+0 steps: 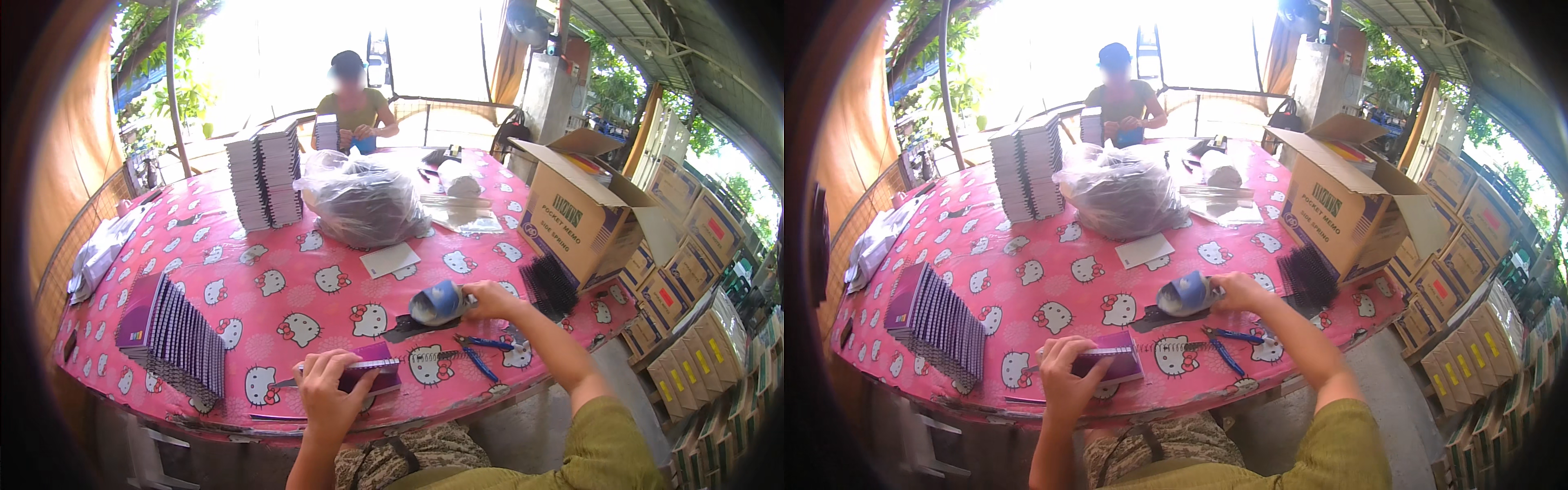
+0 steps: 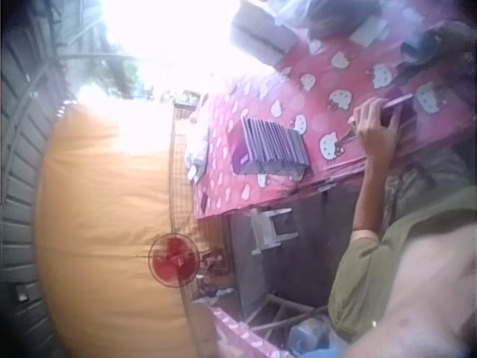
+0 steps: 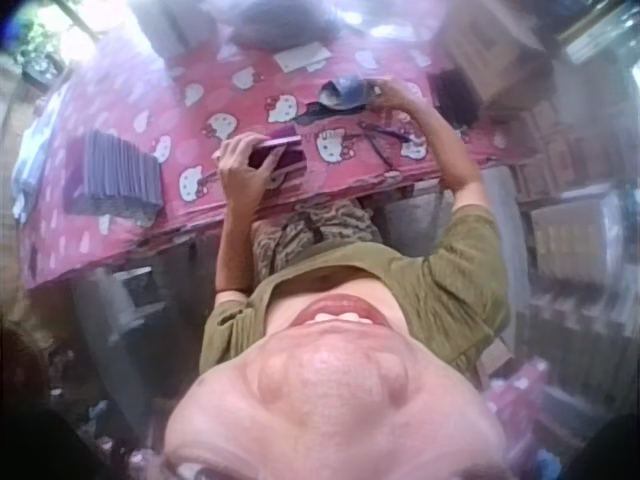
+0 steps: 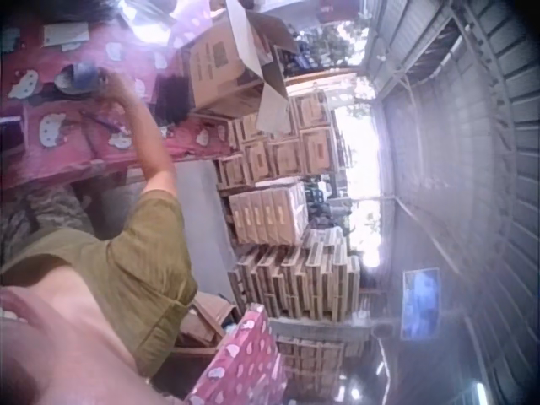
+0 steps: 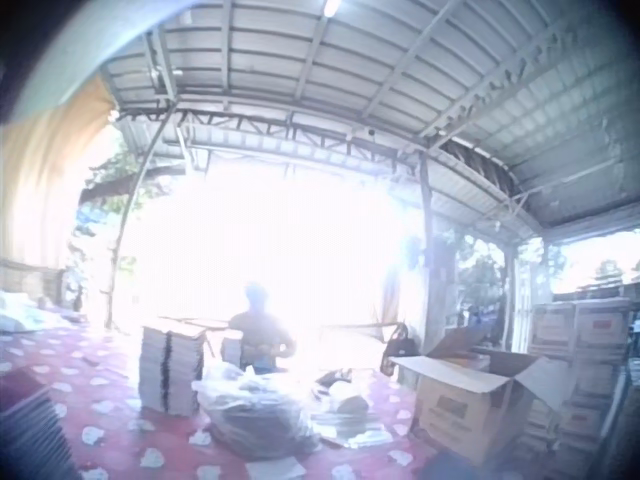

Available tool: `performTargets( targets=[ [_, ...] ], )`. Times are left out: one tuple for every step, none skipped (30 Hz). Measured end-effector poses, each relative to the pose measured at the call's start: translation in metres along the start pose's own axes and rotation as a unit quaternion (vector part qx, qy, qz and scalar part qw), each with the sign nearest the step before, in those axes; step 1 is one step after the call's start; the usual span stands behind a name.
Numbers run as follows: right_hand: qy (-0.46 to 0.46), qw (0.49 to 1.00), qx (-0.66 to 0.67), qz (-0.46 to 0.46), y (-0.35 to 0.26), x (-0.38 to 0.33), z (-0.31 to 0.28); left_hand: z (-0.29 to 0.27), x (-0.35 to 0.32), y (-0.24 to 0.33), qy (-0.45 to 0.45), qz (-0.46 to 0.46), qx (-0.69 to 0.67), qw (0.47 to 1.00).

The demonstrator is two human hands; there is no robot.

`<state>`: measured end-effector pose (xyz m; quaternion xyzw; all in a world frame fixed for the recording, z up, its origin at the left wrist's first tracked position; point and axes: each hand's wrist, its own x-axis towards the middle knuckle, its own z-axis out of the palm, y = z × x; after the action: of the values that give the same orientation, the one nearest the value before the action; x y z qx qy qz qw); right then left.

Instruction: The person assembles notebooks by threading spiral bindings through pre-punched holes and using pliers to secure the ends.

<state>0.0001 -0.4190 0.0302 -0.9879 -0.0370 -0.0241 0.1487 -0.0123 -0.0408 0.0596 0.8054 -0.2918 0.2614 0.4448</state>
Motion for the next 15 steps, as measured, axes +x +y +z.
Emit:
performTargets(
  targets=[
    [0.019,0.999,0.025,0.018,-0.007,0.003,-0.003,0.000,-0.001,-0.003,-0.005,0.025,0.030,0.999],
    [0.038,0.998,0.046,0.037,-0.016,0.007,-0.009,-0.001,-0.002,-0.004,-0.011,0.018,0.024,0.999],
    [0.057,0.994,0.067,0.057,-0.026,0.008,-0.014,-0.001,-0.003,-0.005,-0.017,0.010,0.017,1.000],
    [0.057,0.989,0.127,0.055,-0.053,0.012,-0.022,-0.004,-0.004,-0.008,-0.021,0.000,0.019,1.000],
    [0.080,0.954,0.290,-0.006,-0.050,0.007,-0.014,-0.003,-0.001,-0.004,-0.012,-0.005,0.003,1.000],
    [0.100,0.888,0.443,-0.068,-0.044,-0.001,0.006,-0.001,0.003,0.002,-0.002,-0.010,-0.013,1.000],
    [0.054,0.828,0.545,-0.120,-0.075,-0.006,0.002,-0.004,0.005,0.003,0.005,-0.023,-0.014,1.000],
    [-0.003,0.753,0.638,-0.162,-0.105,-0.012,-0.002,-0.007,0.007,0.003,0.001,-0.022,-0.012,1.000],
    [-0.029,0.855,0.499,-0.140,-0.118,-0.011,-0.009,-0.009,0.010,0.004,-0.009,-0.026,-0.011,1.000],
    [0.004,0.922,0.365,-0.129,-0.117,-0.004,-0.005,-0.006,0.011,0.005,-0.023,-0.033,-0.017,0.999],
    [0.029,0.967,0.223,-0.122,-0.120,0.004,-0.002,-0.004,0.010,0.002,-0.027,-0.026,-0.013,0.999],
    [0.012,0.932,0.343,-0.114,-0.118,0.005,-0.012,-0.003,0.010,-0.001,-0.033,-0.013,-0.005,0.999],
    [-0.057,0.792,0.608,-0.012,-0.100,-0.002,0.003,0.000,0.012,-0.002,-0.037,0.002,-0.007,0.999],
    [-0.033,0.799,0.599,-0.035,-0.103,-0.005,0.003,0.003,0.015,0.000,-0.044,-0.018,-0.013,0.999],
    [-0.011,0.804,0.592,-0.064,-0.110,-0.005,0.003,0.000,0.018,0.006,-0.048,-0.040,-0.013,0.998]
  ],
)
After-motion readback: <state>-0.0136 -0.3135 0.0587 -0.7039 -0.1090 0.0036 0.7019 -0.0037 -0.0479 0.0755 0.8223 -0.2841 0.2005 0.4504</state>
